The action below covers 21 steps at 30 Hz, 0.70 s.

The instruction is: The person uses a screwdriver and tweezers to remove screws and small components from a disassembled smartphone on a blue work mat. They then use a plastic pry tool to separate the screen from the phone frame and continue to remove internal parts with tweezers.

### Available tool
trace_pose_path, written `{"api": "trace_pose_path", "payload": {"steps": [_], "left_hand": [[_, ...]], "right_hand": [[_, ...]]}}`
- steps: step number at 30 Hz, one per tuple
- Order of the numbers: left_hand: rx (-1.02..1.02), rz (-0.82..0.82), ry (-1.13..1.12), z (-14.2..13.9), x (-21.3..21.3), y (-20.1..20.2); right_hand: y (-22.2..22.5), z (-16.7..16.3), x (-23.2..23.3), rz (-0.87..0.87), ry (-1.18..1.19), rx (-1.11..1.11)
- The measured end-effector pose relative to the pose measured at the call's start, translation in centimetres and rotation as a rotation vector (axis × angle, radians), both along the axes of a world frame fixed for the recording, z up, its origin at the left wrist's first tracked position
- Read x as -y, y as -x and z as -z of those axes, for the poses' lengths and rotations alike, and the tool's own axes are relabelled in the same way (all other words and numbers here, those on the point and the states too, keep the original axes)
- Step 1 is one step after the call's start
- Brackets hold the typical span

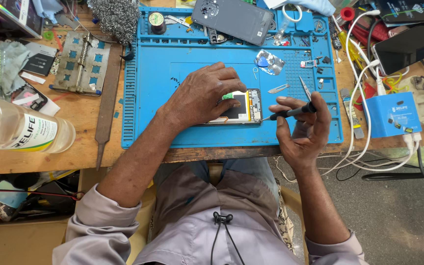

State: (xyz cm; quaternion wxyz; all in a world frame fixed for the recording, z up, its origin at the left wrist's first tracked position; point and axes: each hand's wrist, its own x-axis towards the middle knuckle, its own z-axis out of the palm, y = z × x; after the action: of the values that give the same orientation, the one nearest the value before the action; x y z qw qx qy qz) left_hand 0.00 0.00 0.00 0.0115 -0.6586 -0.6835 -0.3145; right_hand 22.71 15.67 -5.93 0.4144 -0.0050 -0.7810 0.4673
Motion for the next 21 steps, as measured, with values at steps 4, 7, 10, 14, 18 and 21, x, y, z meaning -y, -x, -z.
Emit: {"api": "trace_pose_path", "payload": {"steps": [4, 7, 10, 14, 18, 21], "left_hand": [[-0.031, 0.027, -0.026, -0.8, -0.1, -0.2], [-0.023, 0.065, -0.055, -1.4, -0.3, -1.1], [-0.007, 0.063, 0.022, -1.6, -0.7, -2.5], [0.019, 0.068, 0.078, -1.3, -1.5, -3.9], [0.037, 0.066, 0.137, -0.6, -2.3, -4.6], [0.030, 0.057, 0.152, -0.3, -2.7, -4.8]], "right_hand": [[0.2, -2.3, 0.8, 0.005, -0.089, 0.065], [0.6, -3.6, 0.9, 0.014, -0.120, 0.123], [0.5, -4.5, 0.4, -0.075, -0.071, 0.181], [0.6, -4.6, 0.1, -0.072, -0.030, 0.192], [0.1, -4.1, 0.2, -0.062, 0.079, 0.104], [-0.3, -3.4, 0.0, -0.020, 0.088, 0.088]]}}
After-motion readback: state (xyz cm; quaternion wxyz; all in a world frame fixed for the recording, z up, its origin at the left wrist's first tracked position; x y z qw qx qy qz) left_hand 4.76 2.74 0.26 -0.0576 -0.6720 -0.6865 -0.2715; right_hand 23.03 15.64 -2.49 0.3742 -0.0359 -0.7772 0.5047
